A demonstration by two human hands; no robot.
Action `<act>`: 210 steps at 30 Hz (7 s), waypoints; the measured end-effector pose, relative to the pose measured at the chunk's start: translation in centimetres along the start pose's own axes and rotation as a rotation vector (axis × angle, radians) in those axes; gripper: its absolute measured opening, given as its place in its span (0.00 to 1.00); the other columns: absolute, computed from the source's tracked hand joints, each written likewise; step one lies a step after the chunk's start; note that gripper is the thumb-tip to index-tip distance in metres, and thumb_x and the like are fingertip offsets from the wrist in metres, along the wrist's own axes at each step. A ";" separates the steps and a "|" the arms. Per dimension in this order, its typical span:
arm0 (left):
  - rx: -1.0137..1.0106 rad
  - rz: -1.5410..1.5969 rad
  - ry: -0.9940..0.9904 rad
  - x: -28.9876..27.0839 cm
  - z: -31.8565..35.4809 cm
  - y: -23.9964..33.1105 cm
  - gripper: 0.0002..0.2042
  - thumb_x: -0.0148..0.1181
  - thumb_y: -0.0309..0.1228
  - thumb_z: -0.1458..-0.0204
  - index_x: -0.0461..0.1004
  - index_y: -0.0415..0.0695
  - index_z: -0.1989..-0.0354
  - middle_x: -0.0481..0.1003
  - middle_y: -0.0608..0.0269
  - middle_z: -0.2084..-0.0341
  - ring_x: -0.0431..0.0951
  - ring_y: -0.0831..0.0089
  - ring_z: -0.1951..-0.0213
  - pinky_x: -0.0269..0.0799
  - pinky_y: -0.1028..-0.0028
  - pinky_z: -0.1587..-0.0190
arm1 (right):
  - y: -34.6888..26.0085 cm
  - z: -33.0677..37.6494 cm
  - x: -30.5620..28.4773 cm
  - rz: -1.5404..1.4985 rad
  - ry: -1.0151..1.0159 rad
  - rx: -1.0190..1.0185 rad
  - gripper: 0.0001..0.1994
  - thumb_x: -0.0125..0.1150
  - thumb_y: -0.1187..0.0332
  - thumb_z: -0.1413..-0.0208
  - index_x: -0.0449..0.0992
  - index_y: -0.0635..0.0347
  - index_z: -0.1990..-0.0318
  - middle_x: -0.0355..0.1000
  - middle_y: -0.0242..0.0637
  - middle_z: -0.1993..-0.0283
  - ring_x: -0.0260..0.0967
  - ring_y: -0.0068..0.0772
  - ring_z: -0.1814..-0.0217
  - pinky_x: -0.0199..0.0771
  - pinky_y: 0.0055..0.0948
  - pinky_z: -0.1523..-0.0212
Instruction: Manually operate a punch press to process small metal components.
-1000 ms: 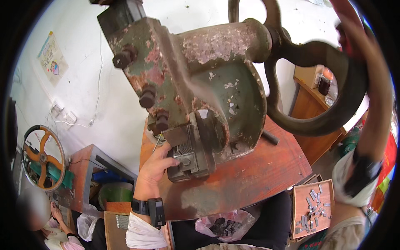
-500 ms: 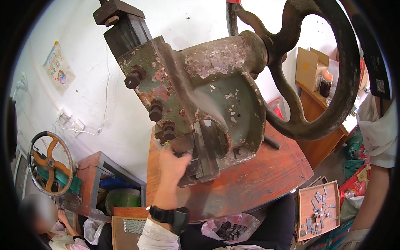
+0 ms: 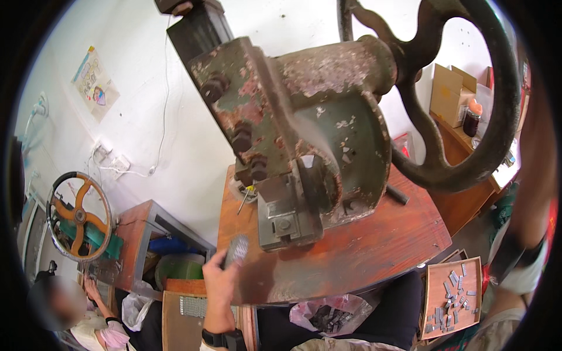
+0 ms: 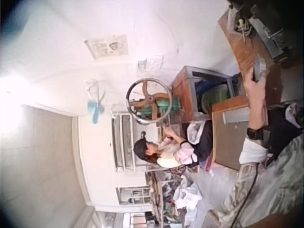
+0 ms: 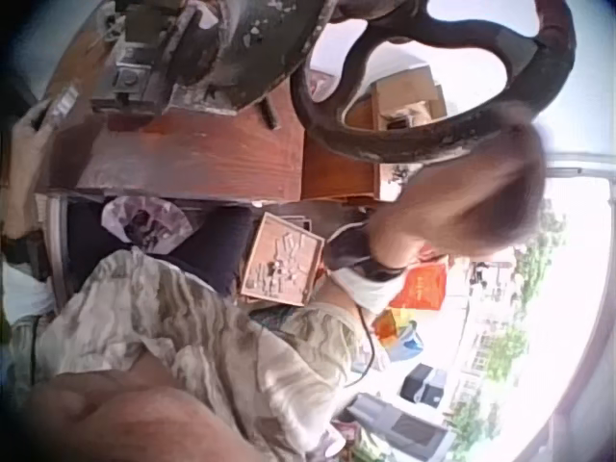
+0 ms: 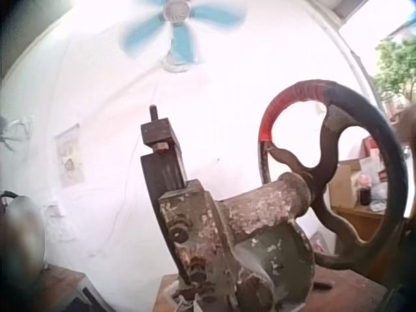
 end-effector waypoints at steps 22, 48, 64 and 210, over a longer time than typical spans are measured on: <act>0.312 -0.561 -0.134 5.6 5.8 0.4 0.36 0.70 0.32 0.66 0.62 0.36 0.45 0.72 0.50 0.62 0.71 0.56 0.60 0.68 0.62 0.58 | -14.0 13.4 28.6 -0.286 -0.809 0.376 0.34 0.66 0.48 0.62 0.69 0.54 0.46 0.60 0.46 0.42 0.55 0.52 0.41 0.56 0.51 0.45; -0.564 -0.126 -0.368 6.3 17.3 -16.7 0.18 0.57 0.42 0.47 0.74 0.41 0.53 0.77 0.56 0.63 0.78 0.62 0.63 0.72 0.66 0.58 | -12.4 14.8 28.0 -0.642 -0.571 0.549 0.16 0.70 0.69 0.63 0.77 0.63 0.64 0.73 0.44 0.60 0.67 0.49 0.54 0.70 0.41 0.53; -0.738 -1.069 0.450 -30.5 9.6 -26.7 0.25 0.48 0.44 0.43 0.67 0.37 0.45 0.65 0.44 0.44 0.59 0.50 0.39 0.51 0.55 0.38 | -13.8 14.3 28.4 -0.576 -0.689 0.606 0.13 0.64 0.68 0.63 0.74 0.66 0.68 0.69 0.43 0.65 0.64 0.48 0.57 0.65 0.39 0.54; 0.439 -0.261 -0.061 8.4 -8.7 2.6 0.19 0.52 0.19 0.53 0.69 0.41 0.49 0.69 0.49 0.54 0.66 0.54 0.51 0.62 0.65 0.47 | -7.3 5.6 35.5 -0.517 -0.422 0.798 0.28 0.75 0.65 0.69 0.73 0.66 0.57 0.71 0.48 0.59 0.70 0.49 0.55 0.70 0.36 0.54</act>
Point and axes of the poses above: each hand's wrist, its own z-axis away from the middle knuckle, its own x-axis out of the palm, y = z × x, the point moved 4 cm from there along -z, towards the middle knuckle
